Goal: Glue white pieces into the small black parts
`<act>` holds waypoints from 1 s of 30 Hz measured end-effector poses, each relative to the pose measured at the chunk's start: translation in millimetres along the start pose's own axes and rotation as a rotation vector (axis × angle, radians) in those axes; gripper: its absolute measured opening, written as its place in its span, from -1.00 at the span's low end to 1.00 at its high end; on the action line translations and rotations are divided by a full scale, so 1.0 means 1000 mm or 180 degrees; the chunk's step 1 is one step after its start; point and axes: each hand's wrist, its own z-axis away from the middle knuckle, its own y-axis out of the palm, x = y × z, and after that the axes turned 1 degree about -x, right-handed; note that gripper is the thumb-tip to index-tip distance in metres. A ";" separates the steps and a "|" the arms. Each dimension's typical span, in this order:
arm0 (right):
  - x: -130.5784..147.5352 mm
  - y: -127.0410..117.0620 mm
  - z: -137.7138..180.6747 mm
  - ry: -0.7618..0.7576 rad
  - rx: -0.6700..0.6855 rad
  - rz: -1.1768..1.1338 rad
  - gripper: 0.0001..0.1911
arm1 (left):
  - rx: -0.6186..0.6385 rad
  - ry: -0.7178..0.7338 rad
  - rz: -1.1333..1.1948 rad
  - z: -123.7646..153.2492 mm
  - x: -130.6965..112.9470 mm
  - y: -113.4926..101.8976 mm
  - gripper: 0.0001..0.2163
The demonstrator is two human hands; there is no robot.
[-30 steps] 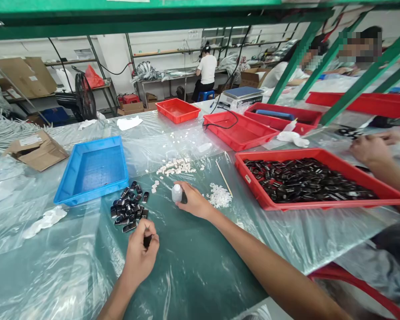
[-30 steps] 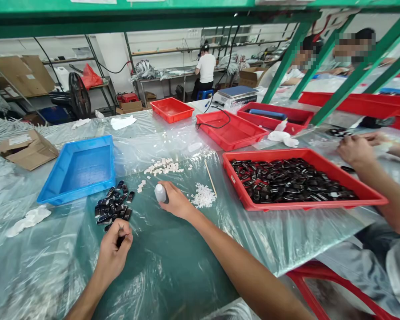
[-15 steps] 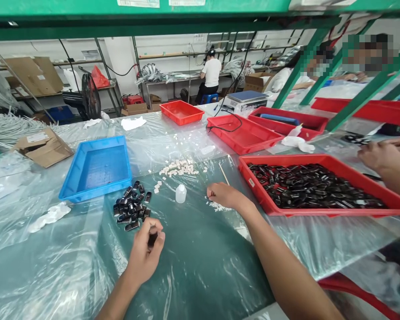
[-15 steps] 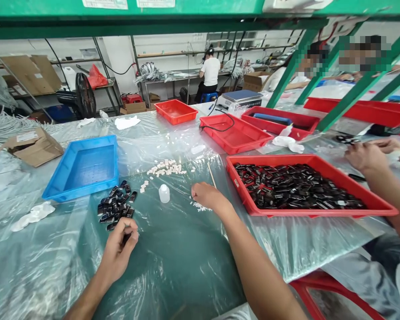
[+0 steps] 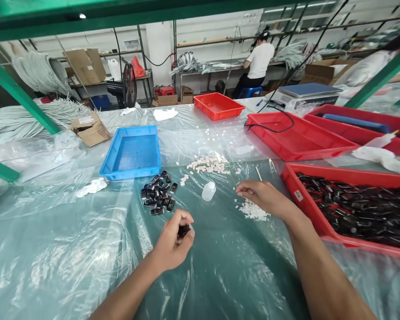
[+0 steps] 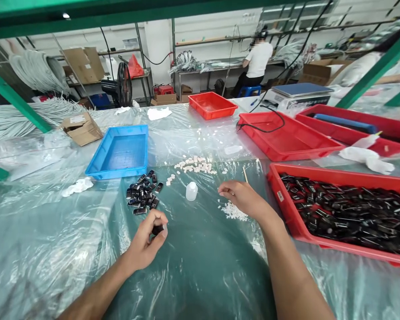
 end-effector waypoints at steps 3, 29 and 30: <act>0.030 -0.003 0.009 -0.0208 0.0149 -0.0772 -0.72 | 0.0081 0.0054 0.0123 0.001 0.000 -0.001 -0.94; 0.128 0.064 0.031 -0.0094 0.1921 -0.3067 -0.75 | -0.0052 0.0274 0.0157 0.001 -0.003 -0.003 -0.95; 0.127 0.064 0.031 -0.0082 0.1933 -0.3091 -0.74 | -0.0026 0.0225 0.0153 0.001 -0.005 -0.003 -0.95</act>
